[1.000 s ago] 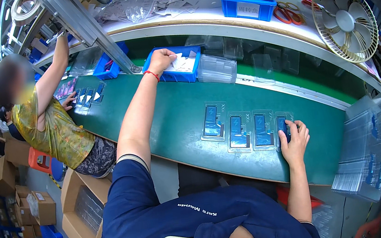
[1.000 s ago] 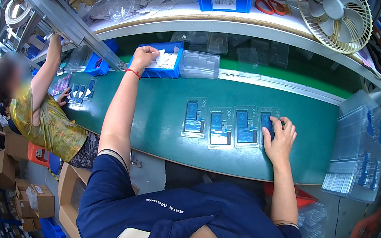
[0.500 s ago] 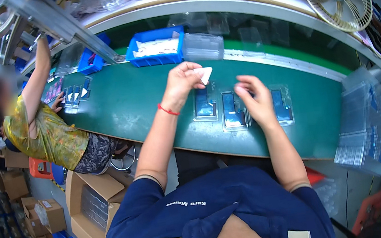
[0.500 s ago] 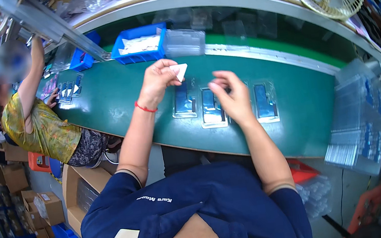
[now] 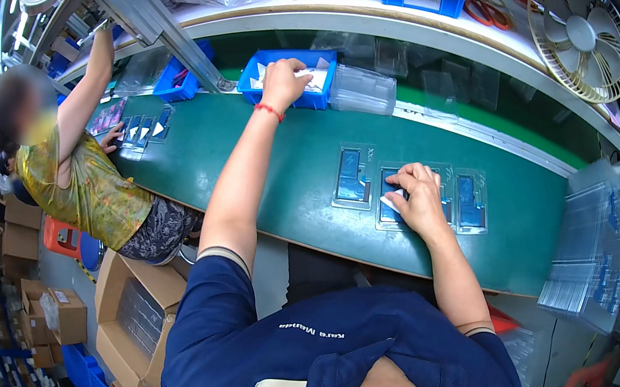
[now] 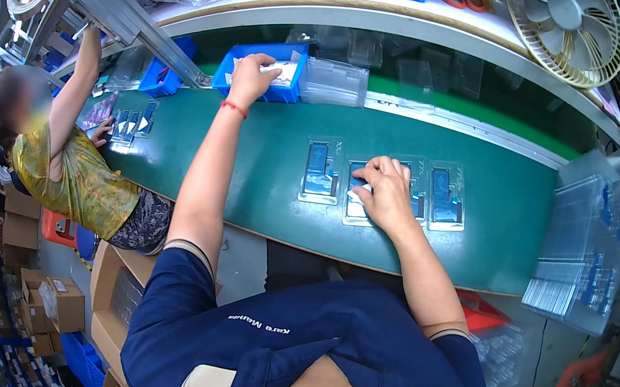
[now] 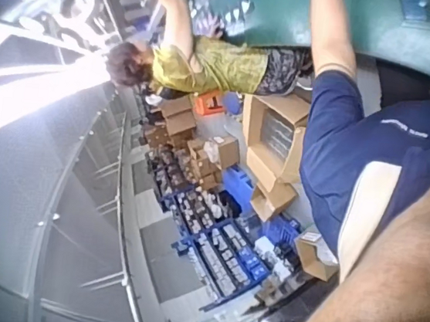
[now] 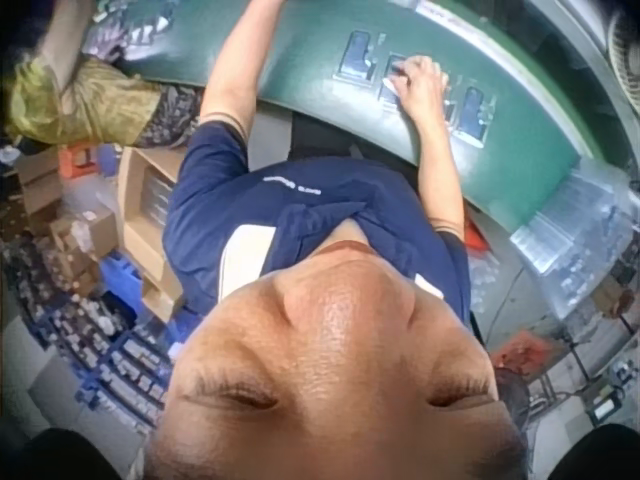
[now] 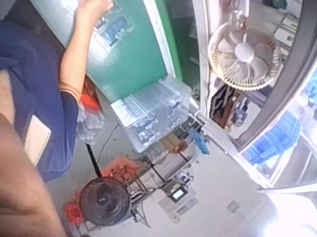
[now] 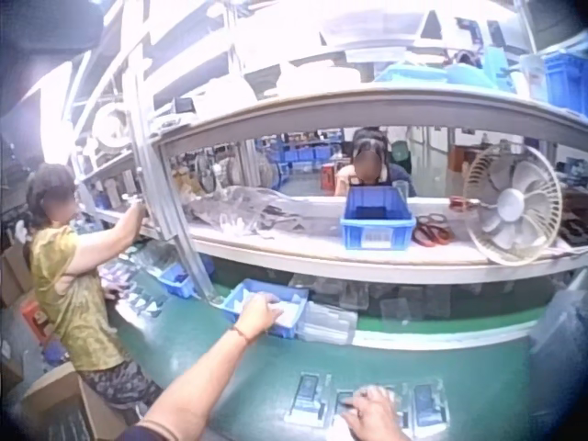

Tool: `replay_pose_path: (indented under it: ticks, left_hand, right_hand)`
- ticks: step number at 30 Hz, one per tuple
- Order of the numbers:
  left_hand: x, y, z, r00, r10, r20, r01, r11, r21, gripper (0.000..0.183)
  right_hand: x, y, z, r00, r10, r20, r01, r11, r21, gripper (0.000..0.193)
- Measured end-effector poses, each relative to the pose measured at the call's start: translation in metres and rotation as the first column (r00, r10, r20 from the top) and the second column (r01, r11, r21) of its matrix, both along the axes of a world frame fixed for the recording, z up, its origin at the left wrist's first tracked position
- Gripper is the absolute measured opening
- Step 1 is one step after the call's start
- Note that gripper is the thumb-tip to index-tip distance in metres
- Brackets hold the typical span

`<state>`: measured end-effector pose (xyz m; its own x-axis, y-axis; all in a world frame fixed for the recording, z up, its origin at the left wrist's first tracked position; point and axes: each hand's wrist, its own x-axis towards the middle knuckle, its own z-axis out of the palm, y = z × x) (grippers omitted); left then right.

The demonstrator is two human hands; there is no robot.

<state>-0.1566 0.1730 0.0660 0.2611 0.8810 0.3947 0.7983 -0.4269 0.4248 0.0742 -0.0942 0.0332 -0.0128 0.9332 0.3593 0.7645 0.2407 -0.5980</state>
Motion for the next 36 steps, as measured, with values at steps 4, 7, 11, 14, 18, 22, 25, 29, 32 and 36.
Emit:
replay_pose_path:
  ticks: [4,7,11,14,18,22,25,29,32,36]
  left_hand:
    - [0.006,0.04,0.004,0.892,-0.019,-0.451,-0.132,0.945,-0.301,0.043]
    - [-0.011,0.064,-0.008,0.903,-0.029,-0.428,-0.104,0.953,-0.283,0.034]
    - [0.002,0.045,0.012,0.97,-0.128,-0.207,0.056,0.945,-0.322,0.018]
    - [-0.013,0.044,0.0,0.987,-0.031,-0.159,0.025,0.999,-0.04,0.017]
    - [-0.017,0.027,-0.01,0.926,-0.001,0.378,0.048,0.992,-0.116,0.014]
    - [0.041,-0.064,0.014,0.558,0.024,0.83,0.581,0.702,-0.411,0.013]
    - [0.077,-0.124,0.006,0.453,0.094,0.886,0.715,0.556,-0.424,0.012]
    - [0.111,-0.172,-0.013,0.413,0.14,0.9,0.804,0.408,-0.433,0.014]
    - [0.12,-0.188,-0.019,0.402,0.179,0.898,0.819,0.368,-0.44,0.014]
    - [0.125,-0.195,-0.031,0.399,0.211,0.892,0.819,0.357,-0.45,0.013]
  right_hand:
    - [0.007,0.004,0.0,0.998,-0.055,-0.005,0.055,0.998,0.027,0.027]
    - [0.011,0.009,-0.002,0.997,-0.073,-0.022,0.074,0.997,0.032,0.023]
    - [0.017,0.008,-0.002,0.995,-0.096,-0.019,0.096,0.994,0.047,0.018]
    - [0.01,0.007,0.001,0.998,-0.059,-0.035,0.062,0.995,0.078,0.015]
    - [0.004,0.005,-0.001,0.991,-0.049,-0.123,0.062,0.993,0.104,0.015]
    - [0.006,0.008,-0.002,0.849,-0.124,-0.513,0.119,0.992,-0.044,0.019]
    - [0.013,0.014,0.0,0.602,-0.132,-0.787,0.113,0.99,-0.08,0.025]
    - [0.027,0.015,0.013,0.331,-0.081,-0.94,0.098,0.994,-0.051,0.023]
    - [0.038,0.009,0.002,0.328,-0.099,-0.939,0.073,0.994,-0.079,0.015]
    - [0.04,-0.002,0.0,0.348,-0.159,-0.924,0.078,0.987,-0.141,0.01]
